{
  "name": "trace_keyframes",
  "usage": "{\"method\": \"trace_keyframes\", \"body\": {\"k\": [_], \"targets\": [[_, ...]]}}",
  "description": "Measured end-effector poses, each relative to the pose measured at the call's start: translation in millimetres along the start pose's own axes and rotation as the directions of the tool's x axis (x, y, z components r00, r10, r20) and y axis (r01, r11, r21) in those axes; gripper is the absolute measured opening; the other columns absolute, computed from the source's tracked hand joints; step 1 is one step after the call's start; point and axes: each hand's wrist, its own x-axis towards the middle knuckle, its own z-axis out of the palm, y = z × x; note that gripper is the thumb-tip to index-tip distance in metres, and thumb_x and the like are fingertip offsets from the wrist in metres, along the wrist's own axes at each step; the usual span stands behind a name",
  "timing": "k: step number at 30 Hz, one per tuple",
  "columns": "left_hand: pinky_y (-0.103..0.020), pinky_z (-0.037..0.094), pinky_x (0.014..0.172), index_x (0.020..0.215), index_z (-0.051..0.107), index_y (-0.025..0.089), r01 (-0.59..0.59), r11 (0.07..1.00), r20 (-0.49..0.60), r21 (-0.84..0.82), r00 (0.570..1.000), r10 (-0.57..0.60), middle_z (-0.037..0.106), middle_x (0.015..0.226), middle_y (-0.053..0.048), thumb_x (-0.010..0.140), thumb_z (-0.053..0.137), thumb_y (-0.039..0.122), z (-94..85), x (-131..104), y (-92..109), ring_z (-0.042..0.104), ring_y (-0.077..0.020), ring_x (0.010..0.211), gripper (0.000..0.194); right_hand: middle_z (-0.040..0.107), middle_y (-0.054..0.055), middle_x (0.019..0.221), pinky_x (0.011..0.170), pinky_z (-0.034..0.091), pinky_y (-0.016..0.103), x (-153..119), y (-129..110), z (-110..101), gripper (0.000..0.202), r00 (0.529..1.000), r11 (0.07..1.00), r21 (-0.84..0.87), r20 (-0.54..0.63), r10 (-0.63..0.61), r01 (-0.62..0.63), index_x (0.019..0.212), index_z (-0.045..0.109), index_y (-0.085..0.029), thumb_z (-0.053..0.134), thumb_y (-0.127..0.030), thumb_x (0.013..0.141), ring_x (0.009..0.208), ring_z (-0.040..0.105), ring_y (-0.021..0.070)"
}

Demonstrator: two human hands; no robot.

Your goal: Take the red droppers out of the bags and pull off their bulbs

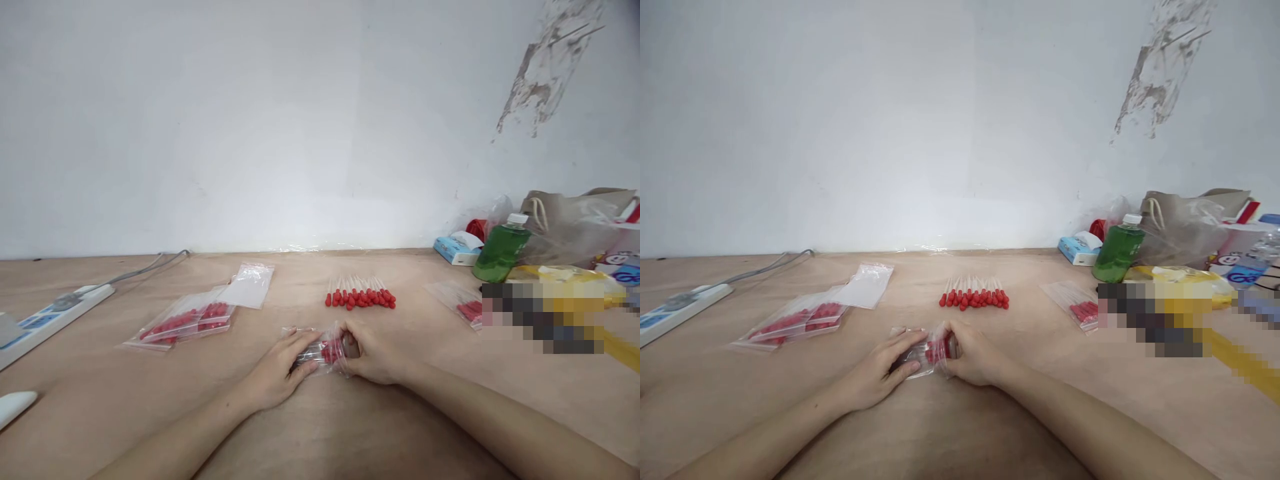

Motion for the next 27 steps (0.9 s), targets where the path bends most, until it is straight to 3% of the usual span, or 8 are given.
{"method": "trace_keyframes", "body": {"k": [5,10,14,19,22,27], "targets": [[-0.04,0.028,0.104,0.129,0.036,0.025,0.006,1.0,0.052,0.001,0.999,-0.006,0.044,0.131,-0.004,0.087,0.041,0.038,-0.9,1,1,0.04,-0.0196,0.12,0.045,0.05,-0.005,0.063,0.048,0.032,0.018,3,2,-2,0.022,0.995,0.992,0.102,0.065,0.074,-0.08,0.08,0.053,-0.017,0.06,-0.012,0.06,0.055,0.043,0.0069],[-0.039,0.03,0.103,0.13,0.036,0.026,0.019,1.0,0.072,-0.024,0.997,-0.018,0.044,0.131,-0.002,0.086,0.043,0.038,-2.5,0,4,0.04,-0.02,0.12,0.046,0.049,-0.006,0.056,0.045,0.032,0.017,7,-2,-14,0.021,0.974,0.924,0.315,0.13,0.186,-0.218,0.074,0.056,-0.013,0.067,-0.018,0.057,0.049,0.041,0.0055],[-0.041,0.025,0.106,0.132,0.032,0.026,-0.004,1.0,0.083,-0.011,0.997,0.005,0.041,0.134,-0.003,0.086,0.043,0.037,-3.2,1,4,0.036,-0.0201,0.123,0.049,0.046,-0.007,0.049,0.041,0.03,0.017,7,-2,-20,0.026,0.969,0.925,0.296,0.142,0.203,-0.238,0.073,0.056,-0.013,0.071,-0.027,0.056,0.044,0.04,0.0048],[-0.048,0.011,0.108,0.135,0.026,0.026,-0.075,0.996,0.152,0.057,0.986,0.065,0.034,0.138,-0.004,0.087,0.039,0.04,-7.6,2,3,0.028,-0.0209,0.128,0.051,0.053,-0.003,0.055,0.042,0.032,0.017,8,1,-19,0.032,0.955,0.908,0.322,0.21,0.209,-0.269,0.07,0.06,-0.012,0.067,-0.042,0.062,0.047,0.043,0.005],[-0.048,0.01,0.108,0.136,0.023,0.027,-0.08,0.993,0.199,0.09,0.978,0.06,0.032,0.139,-0.004,0.088,0.036,0.042,-10.9,1,2,0.026,-0.0199,0.129,0.052,0.053,-0.003,0.056,0.043,0.034,0.017,9,3,-23,0.036,0.941,0.885,0.337,0.216,0.26,-0.321,0.068,0.059,-0.012,0.067,-0.046,0.061,0.047,0.043,0.0046],[-0.047,0.012,0.107,0.135,0.025,0.027,-0.064,0.993,0.179,0.095,0.983,0.046,0.035,0.137,-0.004,0.088,0.035,0.042,-12.1,0,0,0.028,-0.0197,0.128,0.051,0.06,0.0,0.068,0.054,0.046,0.024,9,6,-52,0.039,0.9,0.805,0.412,0.277,0.336,-0.427,0.078,0.059,-0.012,0.071,-0.043,0.058,0.055,0.055,0.0088]]}}
